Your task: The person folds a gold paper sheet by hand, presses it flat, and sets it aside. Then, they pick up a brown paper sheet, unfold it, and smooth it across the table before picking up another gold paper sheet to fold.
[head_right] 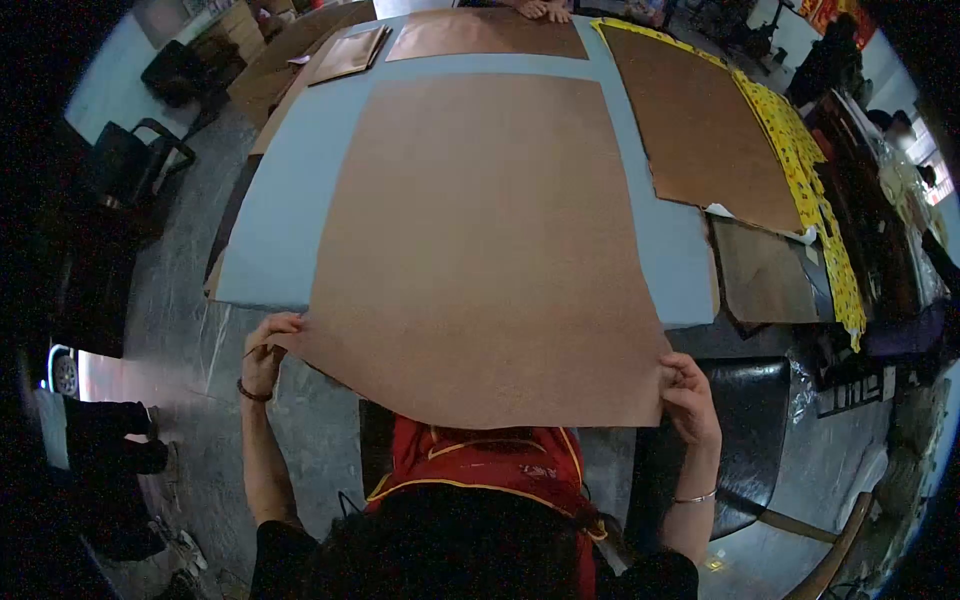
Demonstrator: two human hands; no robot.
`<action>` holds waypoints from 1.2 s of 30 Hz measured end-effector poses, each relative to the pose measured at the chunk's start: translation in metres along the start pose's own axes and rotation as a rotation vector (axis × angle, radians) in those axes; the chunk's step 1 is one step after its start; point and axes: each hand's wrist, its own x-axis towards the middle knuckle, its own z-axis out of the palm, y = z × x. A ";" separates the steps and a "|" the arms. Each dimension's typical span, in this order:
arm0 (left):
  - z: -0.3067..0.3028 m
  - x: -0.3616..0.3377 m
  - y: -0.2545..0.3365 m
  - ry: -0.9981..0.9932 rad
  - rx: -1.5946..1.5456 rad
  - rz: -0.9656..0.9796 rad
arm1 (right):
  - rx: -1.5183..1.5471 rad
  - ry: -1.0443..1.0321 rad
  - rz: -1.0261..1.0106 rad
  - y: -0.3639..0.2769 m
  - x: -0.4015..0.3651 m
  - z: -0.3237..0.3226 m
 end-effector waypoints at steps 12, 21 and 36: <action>0.039 -0.040 -0.034 0.155 -0.068 -0.019 | 0.038 0.299 0.293 0.063 0.004 0.020; 0.082 -0.066 -0.059 0.277 -0.858 -0.451 | 0.042 0.128 0.357 0.082 0.006 0.008; 0.058 -0.032 -0.042 0.032 -0.833 -0.705 | 0.155 0.168 0.315 0.128 0.038 -0.039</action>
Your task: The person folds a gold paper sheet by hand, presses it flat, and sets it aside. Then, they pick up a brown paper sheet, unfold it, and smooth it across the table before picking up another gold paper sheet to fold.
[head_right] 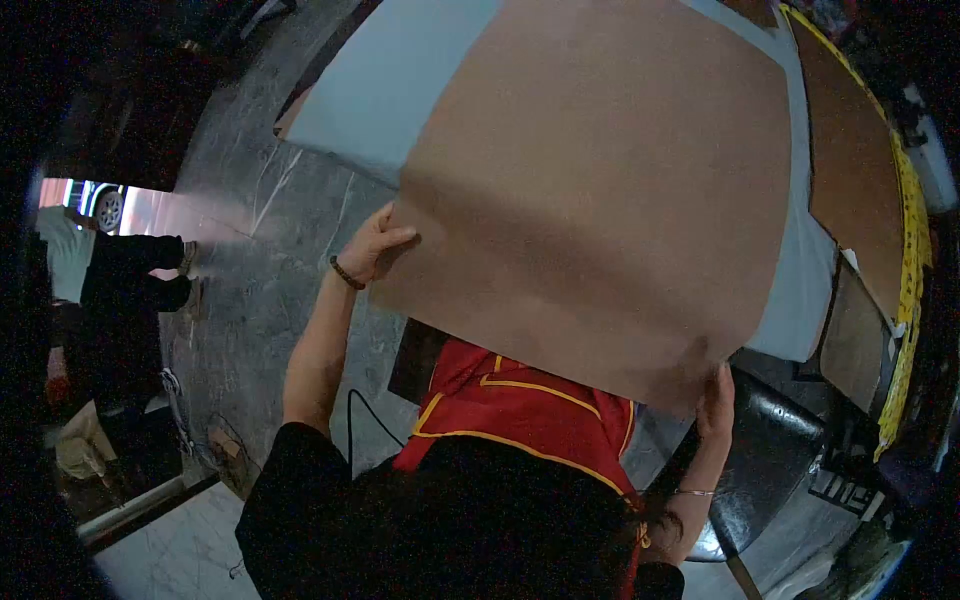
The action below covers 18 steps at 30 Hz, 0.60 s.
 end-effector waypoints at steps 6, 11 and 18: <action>0.008 -0.005 0.009 0.006 0.045 -0.017 | -0.097 -0.006 -0.029 -0.007 0.014 0.016; 0.010 -0.011 0.015 0.026 0.154 -0.073 | -0.136 -0.080 -0.021 -0.012 0.011 0.020; 0.003 -0.003 0.006 0.021 0.159 0.013 | -0.255 -0.018 0.113 -0.014 0.012 0.019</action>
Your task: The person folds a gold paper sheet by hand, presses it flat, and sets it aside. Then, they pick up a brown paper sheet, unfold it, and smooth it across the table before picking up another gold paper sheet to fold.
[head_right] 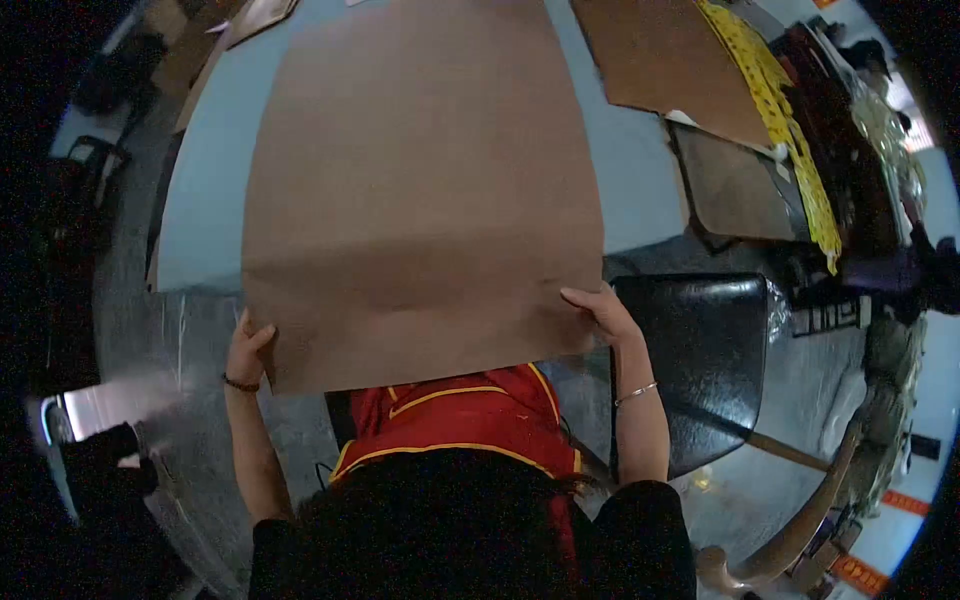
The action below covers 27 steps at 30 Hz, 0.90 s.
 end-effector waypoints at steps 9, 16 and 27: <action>-0.001 -0.001 -0.001 -0.030 -0.019 0.042 | 0.203 -0.045 -0.126 -0.014 -0.015 0.013; -0.013 0.001 -0.009 -0.023 0.014 0.003 | 0.118 0.009 -0.134 -0.028 -0.031 0.024; -0.012 0.002 -0.014 -0.004 0.024 0.062 | -0.056 0.029 0.022 -0.003 -0.023 0.002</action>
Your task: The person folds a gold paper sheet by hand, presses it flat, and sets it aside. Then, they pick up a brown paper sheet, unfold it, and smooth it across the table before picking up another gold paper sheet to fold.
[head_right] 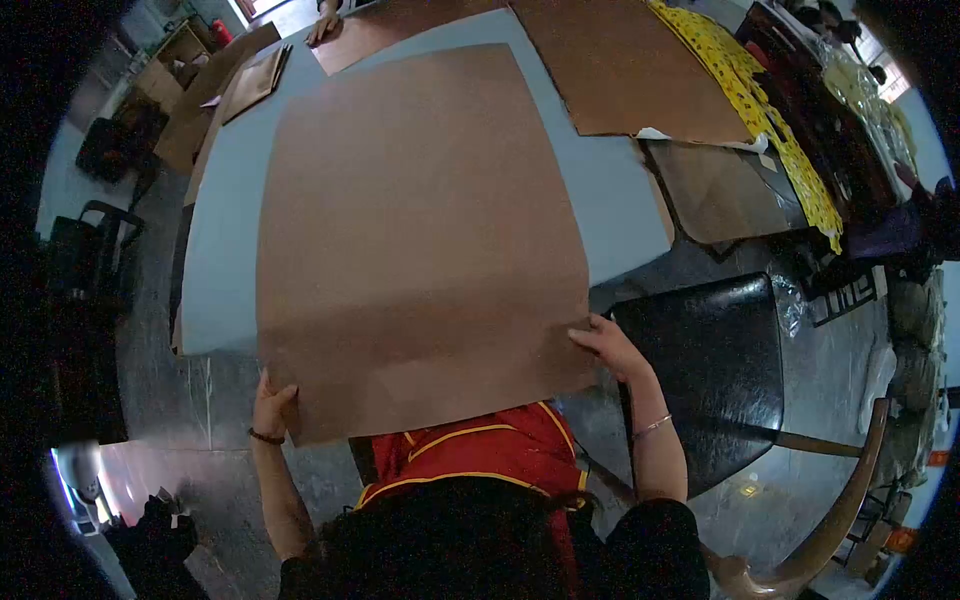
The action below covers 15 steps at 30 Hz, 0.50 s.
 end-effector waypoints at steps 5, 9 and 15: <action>0.013 -0.006 0.010 0.092 0.154 0.172 | -0.064 -0.040 0.018 0.006 -0.006 0.003; 0.004 -0.016 0.029 0.062 0.270 0.052 | -0.036 -0.028 -0.002 0.007 -0.003 0.000; -0.016 -0.018 0.020 0.011 0.314 0.071 | 0.054 -0.009 -0.085 0.000 -0.013 0.011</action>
